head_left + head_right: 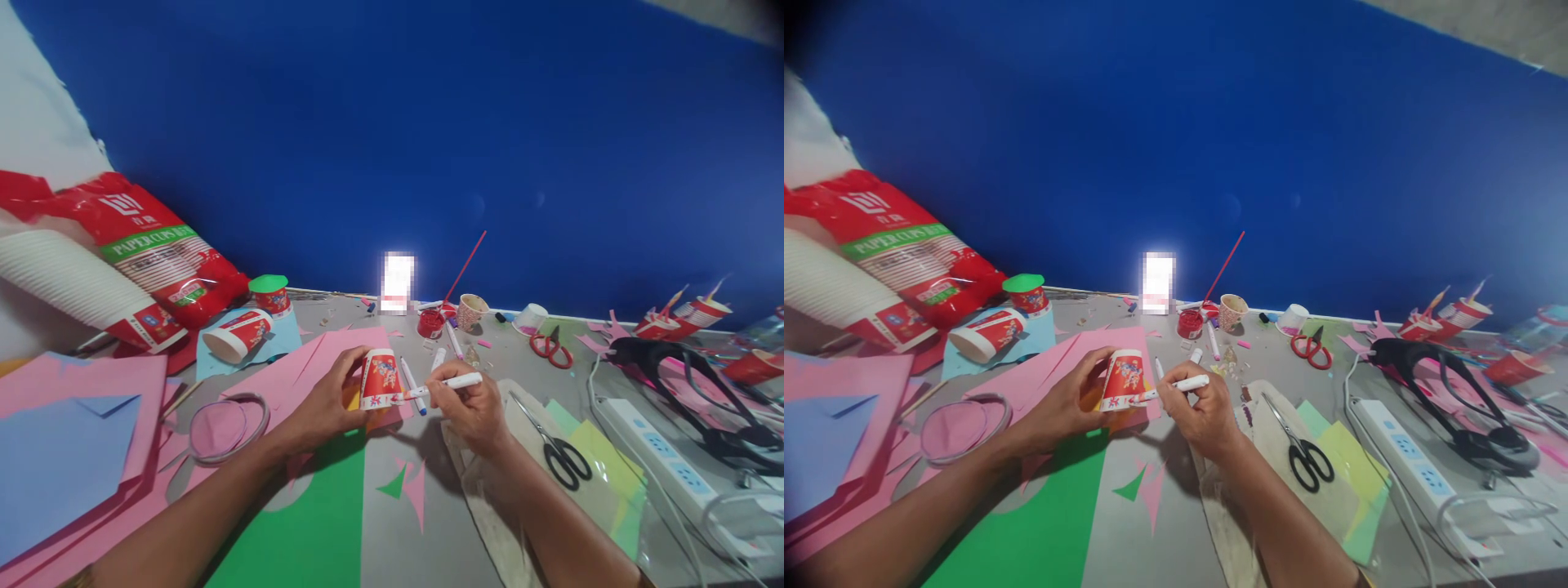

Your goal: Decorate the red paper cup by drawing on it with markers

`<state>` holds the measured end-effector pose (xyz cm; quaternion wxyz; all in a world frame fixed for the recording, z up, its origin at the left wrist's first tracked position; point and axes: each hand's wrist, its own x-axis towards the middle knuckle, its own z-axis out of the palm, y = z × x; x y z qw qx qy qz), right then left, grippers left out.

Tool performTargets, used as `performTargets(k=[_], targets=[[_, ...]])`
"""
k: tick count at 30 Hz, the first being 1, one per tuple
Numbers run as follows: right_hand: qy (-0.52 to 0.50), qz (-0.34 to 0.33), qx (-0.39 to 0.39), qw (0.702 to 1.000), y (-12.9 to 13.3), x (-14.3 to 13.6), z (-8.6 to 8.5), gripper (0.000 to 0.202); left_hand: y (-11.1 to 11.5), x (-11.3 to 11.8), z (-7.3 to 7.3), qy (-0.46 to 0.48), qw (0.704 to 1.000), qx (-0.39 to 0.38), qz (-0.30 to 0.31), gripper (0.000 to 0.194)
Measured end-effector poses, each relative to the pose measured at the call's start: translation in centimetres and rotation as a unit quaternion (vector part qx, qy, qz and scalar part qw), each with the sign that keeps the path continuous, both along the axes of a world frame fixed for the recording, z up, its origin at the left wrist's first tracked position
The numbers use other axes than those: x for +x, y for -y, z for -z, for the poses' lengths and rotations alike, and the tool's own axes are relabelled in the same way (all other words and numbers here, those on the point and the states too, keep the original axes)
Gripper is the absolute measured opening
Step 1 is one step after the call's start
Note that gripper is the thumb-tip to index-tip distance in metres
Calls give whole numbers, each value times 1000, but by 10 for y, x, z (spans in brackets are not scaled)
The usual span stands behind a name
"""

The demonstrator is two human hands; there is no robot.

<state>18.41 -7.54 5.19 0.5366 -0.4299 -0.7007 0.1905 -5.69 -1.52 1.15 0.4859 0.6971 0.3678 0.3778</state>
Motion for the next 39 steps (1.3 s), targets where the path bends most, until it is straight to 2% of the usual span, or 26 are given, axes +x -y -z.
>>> performTargets(k=[6, 11, 16, 23, 30, 34, 39], targets=[[5, 52, 24, 998, -2, 6, 2, 23, -5, -1, 7, 68, 997, -30, 17, 88], [5, 49, 34, 998, -4, 5, 4, 23, -7, 0, 11, 134, 989, -66, 22, 90], [-4, 48, 34, 998, -2, 2, 1, 24, -6, 2, 9, 137, 988, -70, 25, 87], [-7, 22, 12, 1000, -1, 2, 0, 24, -7, 0, 13, 128, 989, -70, 18, 88], [-74, 40, 8, 996, -3, 5, 3, 23, -5, 1, 7, 136, 987, -85, 19, 88], [-96, 45, -1, 994, -4, 5, 4, 24, -10, 0, 15, 173, 980, -97, 33, 93], [-151, 41, -13, 988, -4, 1, 3, 24, -13, -2, 20, 197, 975, -100, 2, 98]])
